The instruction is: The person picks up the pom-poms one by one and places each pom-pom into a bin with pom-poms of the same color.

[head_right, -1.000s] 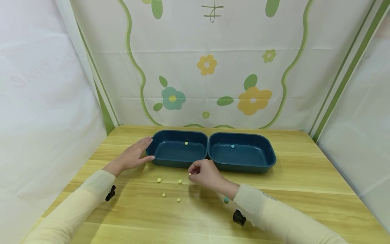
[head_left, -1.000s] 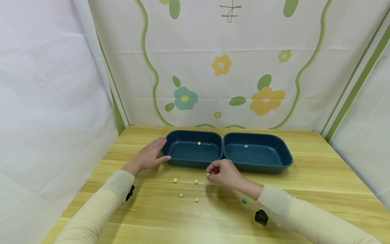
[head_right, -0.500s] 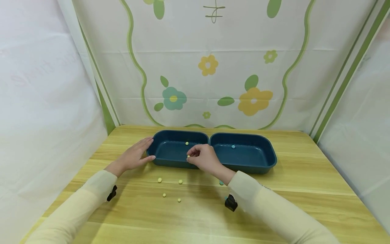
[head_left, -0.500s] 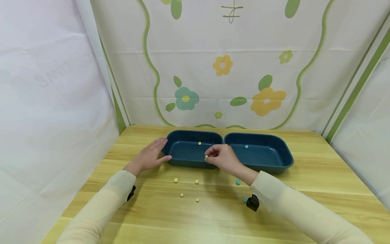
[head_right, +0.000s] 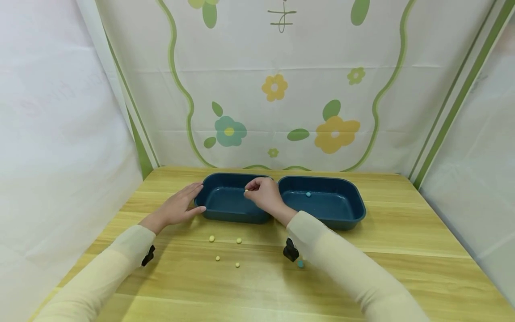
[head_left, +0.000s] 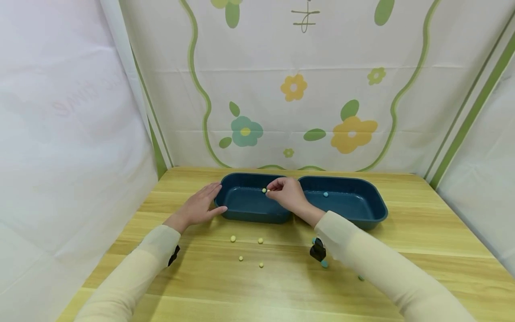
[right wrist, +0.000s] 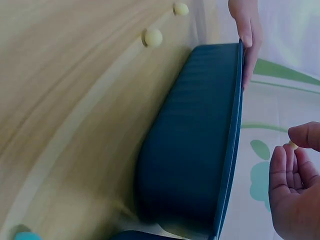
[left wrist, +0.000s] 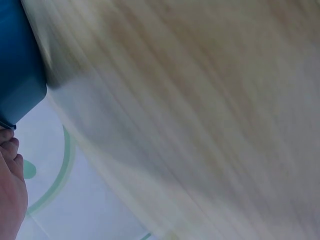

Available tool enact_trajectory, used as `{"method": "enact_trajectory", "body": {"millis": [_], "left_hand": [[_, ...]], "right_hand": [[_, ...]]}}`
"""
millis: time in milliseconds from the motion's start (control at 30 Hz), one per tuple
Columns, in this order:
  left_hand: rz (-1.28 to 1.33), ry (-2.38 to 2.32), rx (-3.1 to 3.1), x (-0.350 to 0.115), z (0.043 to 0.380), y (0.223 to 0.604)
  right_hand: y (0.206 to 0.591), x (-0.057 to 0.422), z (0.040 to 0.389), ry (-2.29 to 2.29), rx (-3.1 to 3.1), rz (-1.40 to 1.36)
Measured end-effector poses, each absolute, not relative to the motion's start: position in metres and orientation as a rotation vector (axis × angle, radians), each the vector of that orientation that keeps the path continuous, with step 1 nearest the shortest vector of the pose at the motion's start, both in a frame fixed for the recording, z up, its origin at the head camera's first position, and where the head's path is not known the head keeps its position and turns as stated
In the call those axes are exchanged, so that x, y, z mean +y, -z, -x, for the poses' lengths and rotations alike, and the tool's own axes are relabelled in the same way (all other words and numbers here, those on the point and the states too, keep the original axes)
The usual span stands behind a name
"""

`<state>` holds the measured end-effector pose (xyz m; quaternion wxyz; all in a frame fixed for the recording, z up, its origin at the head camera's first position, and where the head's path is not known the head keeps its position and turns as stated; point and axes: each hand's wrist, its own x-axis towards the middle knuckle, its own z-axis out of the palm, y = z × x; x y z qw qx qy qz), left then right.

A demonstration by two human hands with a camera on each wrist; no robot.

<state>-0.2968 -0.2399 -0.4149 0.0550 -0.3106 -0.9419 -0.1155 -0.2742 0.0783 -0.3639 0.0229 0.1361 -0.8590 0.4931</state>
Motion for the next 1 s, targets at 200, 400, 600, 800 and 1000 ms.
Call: {"method": "enact_trajectory", "body": {"millis": [200,400,600,800,1000], "left_hand": [[0.934,0.361,-2.863,-0.240,0.296,0.414],[0.938,0.348,-2.863,-0.239,0.295,0.415],[0.931,0.340,-2.866,-0.240,0.294,0.413],[0.937,0.333,-2.860,-0.239,0.295,0.413],[0.946,0.321,-2.856,-0.239,0.296,0.413]], "right_hand": [[0.370,0.071,0.288,-1.539,-2.651,-0.369],[0.378,0.065,0.298,-1.570,-2.653,-0.262],[0.385,0.057,0.305,-1.534,-2.658,-0.179],[0.390,0.049,0.307,-1.503,-2.681,-0.195],[0.393,0.048,0.309,-1.483,-2.670,-0.170]]}}
